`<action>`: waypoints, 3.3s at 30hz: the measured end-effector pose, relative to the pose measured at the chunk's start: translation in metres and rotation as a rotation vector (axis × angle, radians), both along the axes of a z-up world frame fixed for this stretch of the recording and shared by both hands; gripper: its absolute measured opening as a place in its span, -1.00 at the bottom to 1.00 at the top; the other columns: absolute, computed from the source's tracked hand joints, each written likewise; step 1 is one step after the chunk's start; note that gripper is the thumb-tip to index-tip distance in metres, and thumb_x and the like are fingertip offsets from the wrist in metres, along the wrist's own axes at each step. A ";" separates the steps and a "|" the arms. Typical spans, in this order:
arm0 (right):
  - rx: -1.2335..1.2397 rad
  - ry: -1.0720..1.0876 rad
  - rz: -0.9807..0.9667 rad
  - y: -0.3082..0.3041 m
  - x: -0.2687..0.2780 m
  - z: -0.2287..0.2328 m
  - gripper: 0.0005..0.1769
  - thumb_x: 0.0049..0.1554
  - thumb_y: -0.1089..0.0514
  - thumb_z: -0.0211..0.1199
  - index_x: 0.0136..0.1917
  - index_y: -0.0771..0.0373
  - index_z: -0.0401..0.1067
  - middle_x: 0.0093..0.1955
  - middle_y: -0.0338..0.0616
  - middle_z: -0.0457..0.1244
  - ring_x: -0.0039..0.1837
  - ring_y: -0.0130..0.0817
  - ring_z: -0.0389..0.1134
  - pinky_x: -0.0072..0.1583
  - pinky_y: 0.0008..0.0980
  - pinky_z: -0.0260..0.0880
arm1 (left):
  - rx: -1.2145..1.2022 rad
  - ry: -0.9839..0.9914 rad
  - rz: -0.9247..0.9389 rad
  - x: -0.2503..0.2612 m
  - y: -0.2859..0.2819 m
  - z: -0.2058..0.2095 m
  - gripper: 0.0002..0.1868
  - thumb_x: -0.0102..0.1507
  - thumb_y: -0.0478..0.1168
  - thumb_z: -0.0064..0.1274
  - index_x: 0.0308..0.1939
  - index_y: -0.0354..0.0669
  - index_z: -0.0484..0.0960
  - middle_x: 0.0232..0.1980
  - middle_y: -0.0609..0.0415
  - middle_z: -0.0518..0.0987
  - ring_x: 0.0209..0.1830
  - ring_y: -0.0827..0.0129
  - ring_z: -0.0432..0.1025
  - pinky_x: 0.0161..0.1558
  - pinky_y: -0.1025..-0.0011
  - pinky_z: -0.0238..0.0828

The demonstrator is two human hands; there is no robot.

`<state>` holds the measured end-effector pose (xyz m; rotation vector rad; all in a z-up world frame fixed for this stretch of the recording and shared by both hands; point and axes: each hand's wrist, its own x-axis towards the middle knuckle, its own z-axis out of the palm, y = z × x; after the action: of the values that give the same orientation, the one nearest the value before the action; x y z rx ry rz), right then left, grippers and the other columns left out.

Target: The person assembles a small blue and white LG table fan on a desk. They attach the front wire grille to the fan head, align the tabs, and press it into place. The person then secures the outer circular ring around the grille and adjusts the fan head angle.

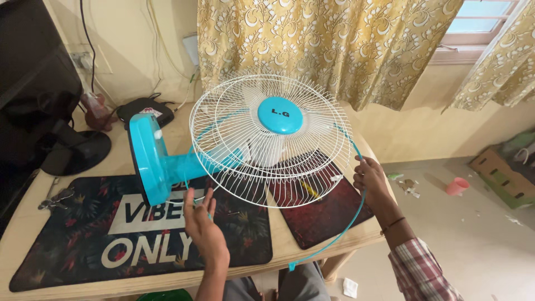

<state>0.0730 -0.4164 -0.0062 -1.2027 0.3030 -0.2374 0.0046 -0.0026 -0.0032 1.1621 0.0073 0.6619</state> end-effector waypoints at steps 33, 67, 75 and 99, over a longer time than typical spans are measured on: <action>-1.486 0.311 -0.059 -0.086 0.080 -0.080 -0.35 0.12 -0.28 0.29 0.22 0.28 0.54 0.10 0.21 0.41 0.22 0.07 0.40 0.24 -0.05 0.40 | 0.140 0.489 -0.125 0.095 0.050 0.034 -0.55 0.45 -0.20 -0.37 0.21 -0.49 0.48 -0.57 0.04 0.39 -0.66 0.24 0.51 -0.57 0.40 0.45; -0.111 -0.077 0.322 -0.028 0.146 0.037 -0.41 0.35 -0.18 -0.13 0.36 0.32 0.33 0.10 -0.21 0.34 0.05 -0.44 0.33 0.16 -0.34 0.37 | 0.148 0.266 -0.022 0.185 0.056 0.042 -0.57 0.53 -0.17 -0.15 -0.23 -0.54 0.56 -0.47 0.07 0.39 -0.55 0.48 0.21 -0.52 0.37 0.13; -0.178 -0.076 0.365 -0.017 0.135 0.056 -0.27 0.37 -0.29 -0.20 0.39 0.38 0.34 0.18 -0.13 0.34 0.13 -0.36 0.33 0.22 -0.31 0.34 | 0.136 0.324 0.023 0.154 0.041 0.074 -0.65 0.43 -0.19 -0.18 -0.24 -0.37 0.64 -0.58 0.17 0.35 -0.65 0.55 0.15 -0.59 0.36 0.04; -0.043 0.013 0.376 -0.021 0.170 0.086 -0.74 0.31 0.03 0.15 0.06 0.25 0.49 -0.11 -0.24 0.37 -0.15 -0.44 0.38 -0.08 -0.42 0.44 | 0.157 0.208 0.228 0.176 0.028 0.082 -0.63 0.43 -0.21 -0.18 0.07 -0.41 0.65 -0.05 -0.07 0.69 -0.12 0.39 0.55 -0.08 0.38 0.42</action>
<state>0.2428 -0.4378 0.0800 -1.2792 0.0796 0.0911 0.1810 0.0250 0.0786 1.3911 0.2716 0.7497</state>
